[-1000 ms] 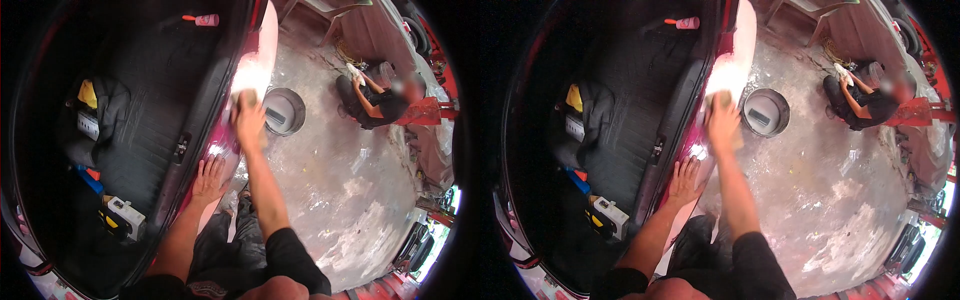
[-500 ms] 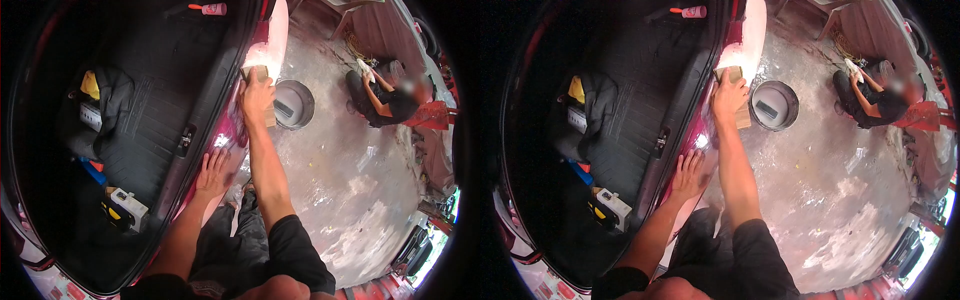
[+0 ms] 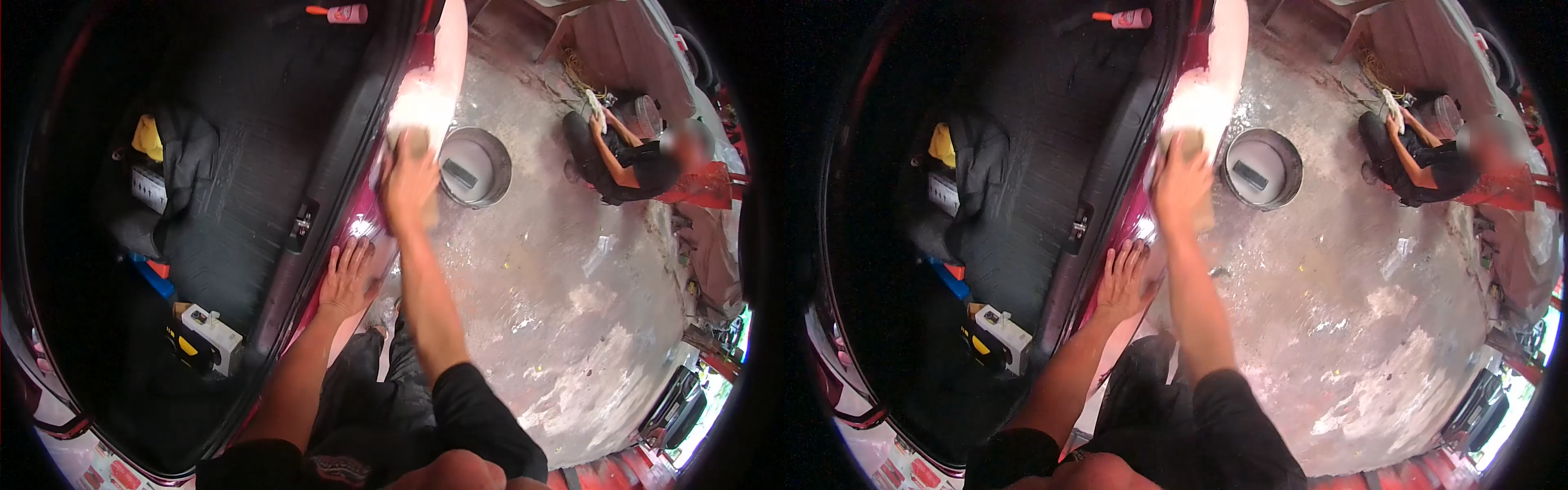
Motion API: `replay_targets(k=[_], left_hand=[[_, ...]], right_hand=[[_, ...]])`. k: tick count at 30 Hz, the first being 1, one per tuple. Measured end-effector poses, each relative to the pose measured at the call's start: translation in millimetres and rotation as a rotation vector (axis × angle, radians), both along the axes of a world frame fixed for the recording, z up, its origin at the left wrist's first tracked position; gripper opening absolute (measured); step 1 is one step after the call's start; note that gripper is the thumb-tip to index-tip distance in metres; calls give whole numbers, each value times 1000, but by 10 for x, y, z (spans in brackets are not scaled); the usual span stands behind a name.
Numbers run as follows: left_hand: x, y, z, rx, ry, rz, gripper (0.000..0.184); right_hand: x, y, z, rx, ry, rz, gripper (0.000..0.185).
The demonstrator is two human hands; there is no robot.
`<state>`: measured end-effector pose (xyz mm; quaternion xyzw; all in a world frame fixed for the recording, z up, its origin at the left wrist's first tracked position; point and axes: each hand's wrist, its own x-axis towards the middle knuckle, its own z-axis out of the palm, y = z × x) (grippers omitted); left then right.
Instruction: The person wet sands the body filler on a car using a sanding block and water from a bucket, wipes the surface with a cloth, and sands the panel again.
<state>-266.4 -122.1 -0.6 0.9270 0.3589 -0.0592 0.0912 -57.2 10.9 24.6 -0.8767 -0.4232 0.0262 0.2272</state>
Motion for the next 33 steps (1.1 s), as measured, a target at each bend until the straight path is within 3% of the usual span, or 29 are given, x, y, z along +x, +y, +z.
replay_targets(k=[2,5,7,10,13,14,16,18,20,22,29,32,33], left_hand=[[25,33,61,-65,20,13,86],[40,29,74,-77,17,22,85],[18,8,-29,7,-43,12,85],[-2,-2,-70,63,-56,-3,85],[15,15,-1,4,-19,3,84],[21,12,38,-35,6,1,84],[25,22,77,-112,59,13,83],[21,22,-11,-34,-31,10,85],[15,5,-51,51,-56,-4,86],[0,22,-39,26,-38,2,86],[40,17,34,-82,-104,47,86],[11,7,-36,5,-99,15,86],[23,13,-44,0,-97,13,86]], right_hand=[[-456,-571,-85,-54,12,18,61],[-456,-724,-179,-36,-91,80,62],[-12,-172,-87,60,-83,55,57],[427,446,192,-124,112,35,55],[-41,20,-165,24,-38,-17,64],[-250,-245,-77,-12,65,-2,69],[-392,-434,-102,-4,30,34,69],[-316,-474,-141,-24,5,83,67],[118,128,-64,35,-31,41,56],[417,580,207,-70,71,21,48],[-381,-494,-53,-49,-28,23,64],[142,156,-152,55,-114,7,59],[383,480,-18,-29,-24,-2,58]])
